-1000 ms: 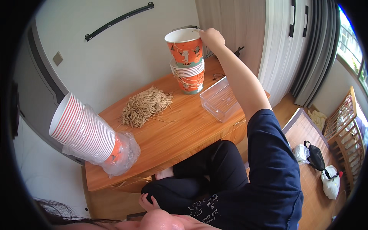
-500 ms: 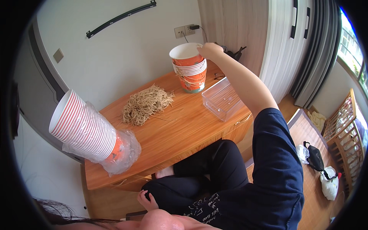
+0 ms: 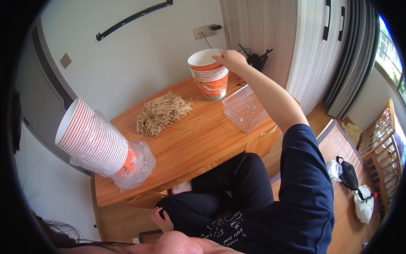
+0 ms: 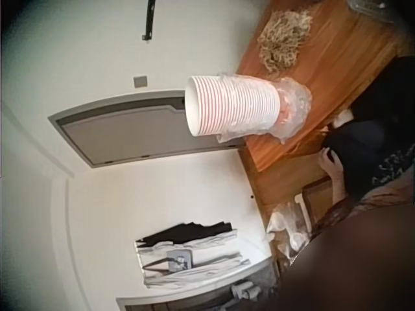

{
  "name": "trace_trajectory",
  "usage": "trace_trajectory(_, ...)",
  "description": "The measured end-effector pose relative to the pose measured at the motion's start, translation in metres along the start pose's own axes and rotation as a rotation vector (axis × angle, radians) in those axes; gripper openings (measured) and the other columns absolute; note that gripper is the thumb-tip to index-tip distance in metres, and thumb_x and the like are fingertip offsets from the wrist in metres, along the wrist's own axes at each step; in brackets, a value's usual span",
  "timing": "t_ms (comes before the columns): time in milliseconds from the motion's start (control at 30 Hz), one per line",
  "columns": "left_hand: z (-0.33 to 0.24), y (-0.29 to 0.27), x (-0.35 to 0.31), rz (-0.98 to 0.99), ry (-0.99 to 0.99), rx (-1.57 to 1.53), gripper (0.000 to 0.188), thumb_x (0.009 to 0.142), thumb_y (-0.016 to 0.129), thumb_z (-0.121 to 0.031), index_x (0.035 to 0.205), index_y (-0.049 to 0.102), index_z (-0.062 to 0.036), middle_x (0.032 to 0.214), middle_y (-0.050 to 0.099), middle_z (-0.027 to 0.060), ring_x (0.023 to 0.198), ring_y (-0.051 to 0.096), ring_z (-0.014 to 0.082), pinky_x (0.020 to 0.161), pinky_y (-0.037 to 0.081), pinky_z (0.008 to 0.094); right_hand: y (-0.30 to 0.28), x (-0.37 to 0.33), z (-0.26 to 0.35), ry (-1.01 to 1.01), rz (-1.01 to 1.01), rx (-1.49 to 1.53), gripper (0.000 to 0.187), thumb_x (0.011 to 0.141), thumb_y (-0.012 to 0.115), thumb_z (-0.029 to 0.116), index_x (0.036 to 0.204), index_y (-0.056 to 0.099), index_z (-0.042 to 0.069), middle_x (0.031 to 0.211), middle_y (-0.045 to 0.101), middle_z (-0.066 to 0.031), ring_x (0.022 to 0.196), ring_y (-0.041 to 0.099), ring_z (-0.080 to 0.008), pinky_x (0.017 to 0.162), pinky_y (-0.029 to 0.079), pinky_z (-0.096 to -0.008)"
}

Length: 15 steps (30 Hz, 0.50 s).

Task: Attaching rubber bands to the rims of paper buckets.

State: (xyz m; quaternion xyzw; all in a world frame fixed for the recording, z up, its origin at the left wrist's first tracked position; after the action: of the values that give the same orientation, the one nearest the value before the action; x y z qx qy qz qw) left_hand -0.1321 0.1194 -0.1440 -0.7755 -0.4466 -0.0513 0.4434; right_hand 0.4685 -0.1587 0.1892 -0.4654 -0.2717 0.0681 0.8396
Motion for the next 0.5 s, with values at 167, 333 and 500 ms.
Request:
trace_trajectory(167,-0.001,0.003,0.001,0.009,0.004,-0.011,0.02,0.089,0.062,-0.011,0.108,0.06,-0.0035,0.118,0.055,0.0182,0.115,0.051,0.0369,0.102,0.038,0.0464,0.002,0.008,-0.002,0.002,0.095,-0.114,0.06,0.092,0.057,0.063,0.095,0.071,0.005,0.093,0.073,-0.0149,0.091,0.069,-0.0327,0.08,0.054,-0.044)
trace_trajectory(333,-0.003,0.002,0.001,0.007,0.008,0.001,0.02,0.09,0.062,-0.012,0.108,0.06,-0.0034,0.118,0.055,0.0186,0.114,0.051,0.037,0.102,0.039,0.0464,0.007,0.004,-0.006,0.019,0.069,-0.092,0.061,0.093,0.056,0.061,0.083,0.07,0.003,0.084,0.071,-0.0162,0.082,0.069,-0.033,0.075,0.052,-0.0437)
trace_trajectory(500,-0.005,0.0,0.001,-0.004,0.039,-0.01,0.02,0.09,0.062,-0.012,0.108,0.06,-0.0034,0.117,0.055,0.0192,0.113,0.052,0.0376,0.101,0.039,0.0463,0.011,0.004,0.011,0.026,0.16,-0.22,0.065,0.094,0.049,0.066,0.098,0.075,0.007,0.094,0.073,-0.0153,0.091,0.07,-0.0314,0.081,0.055,-0.0436)
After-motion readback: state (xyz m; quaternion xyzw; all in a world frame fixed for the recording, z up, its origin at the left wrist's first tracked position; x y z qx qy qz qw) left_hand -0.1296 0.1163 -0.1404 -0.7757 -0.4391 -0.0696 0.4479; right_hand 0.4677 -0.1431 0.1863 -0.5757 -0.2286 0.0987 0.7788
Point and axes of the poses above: each hand's wrist, its own x-axis towards the middle knuckle, its own y-axis out of the palm, z = x × y, the point moved 4 cm from there along x, towards the middle knuckle
